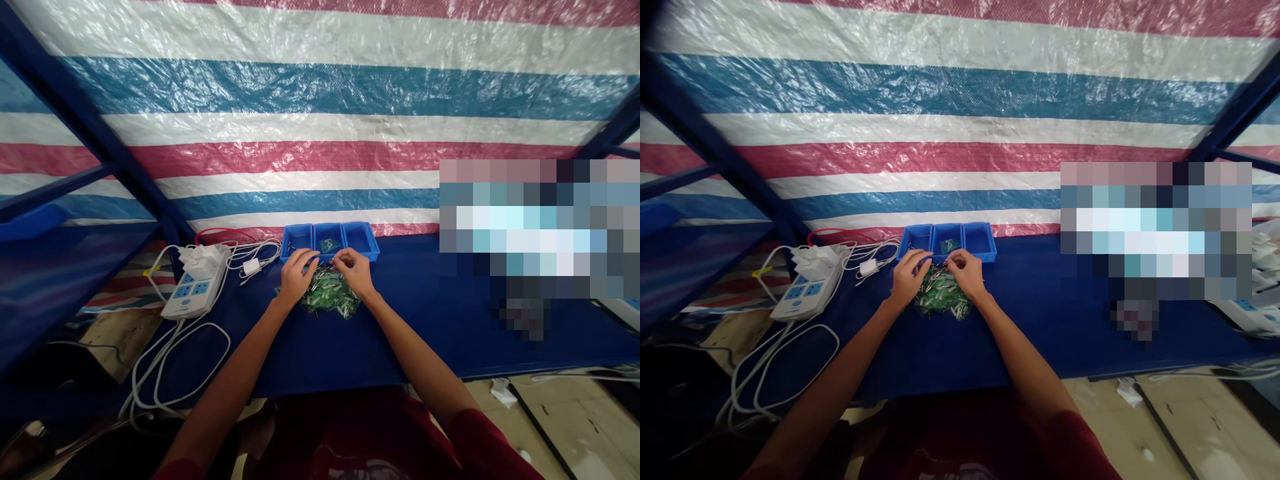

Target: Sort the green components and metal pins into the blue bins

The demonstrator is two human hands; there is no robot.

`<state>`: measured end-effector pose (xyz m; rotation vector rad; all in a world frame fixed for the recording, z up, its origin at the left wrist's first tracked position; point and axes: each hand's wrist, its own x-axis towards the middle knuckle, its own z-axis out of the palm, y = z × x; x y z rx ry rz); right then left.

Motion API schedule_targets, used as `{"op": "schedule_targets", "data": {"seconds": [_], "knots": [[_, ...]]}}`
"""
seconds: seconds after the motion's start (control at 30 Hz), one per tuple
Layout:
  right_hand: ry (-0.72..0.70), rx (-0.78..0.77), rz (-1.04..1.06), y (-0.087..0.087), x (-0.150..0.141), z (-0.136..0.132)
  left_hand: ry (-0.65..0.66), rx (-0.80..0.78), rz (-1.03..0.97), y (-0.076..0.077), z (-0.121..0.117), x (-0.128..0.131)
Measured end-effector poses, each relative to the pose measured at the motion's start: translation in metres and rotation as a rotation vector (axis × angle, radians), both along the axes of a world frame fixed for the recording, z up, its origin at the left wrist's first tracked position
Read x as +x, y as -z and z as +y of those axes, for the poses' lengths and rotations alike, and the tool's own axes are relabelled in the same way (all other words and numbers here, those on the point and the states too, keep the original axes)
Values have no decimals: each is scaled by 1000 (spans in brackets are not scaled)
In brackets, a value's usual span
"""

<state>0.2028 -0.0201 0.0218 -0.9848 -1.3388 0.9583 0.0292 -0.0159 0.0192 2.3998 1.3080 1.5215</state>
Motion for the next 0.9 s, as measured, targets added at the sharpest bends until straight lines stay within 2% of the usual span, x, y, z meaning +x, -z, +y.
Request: {"op": "schedule_targets", "data": {"seconds": [0.13, 0.27, 0.4, 0.7, 0.9], "knots": [[-60, -63, 131, 1, -3, 1, 12, 67, 57, 0, 2, 1], [-74, -44, 152, 2, -3, 4, 47, 92, 55, 2, 3, 2], [-72, -29, 100, 4, -3, 5, 79, 79, 15, 1, 2, 2], [-45, 26, -20, 10, -4, 4, 64, 45, -26, 1, -1, 3], [-6, 129, -121, 12, -4, 4, 59, 51, -46, 1, -2, 3]]}}
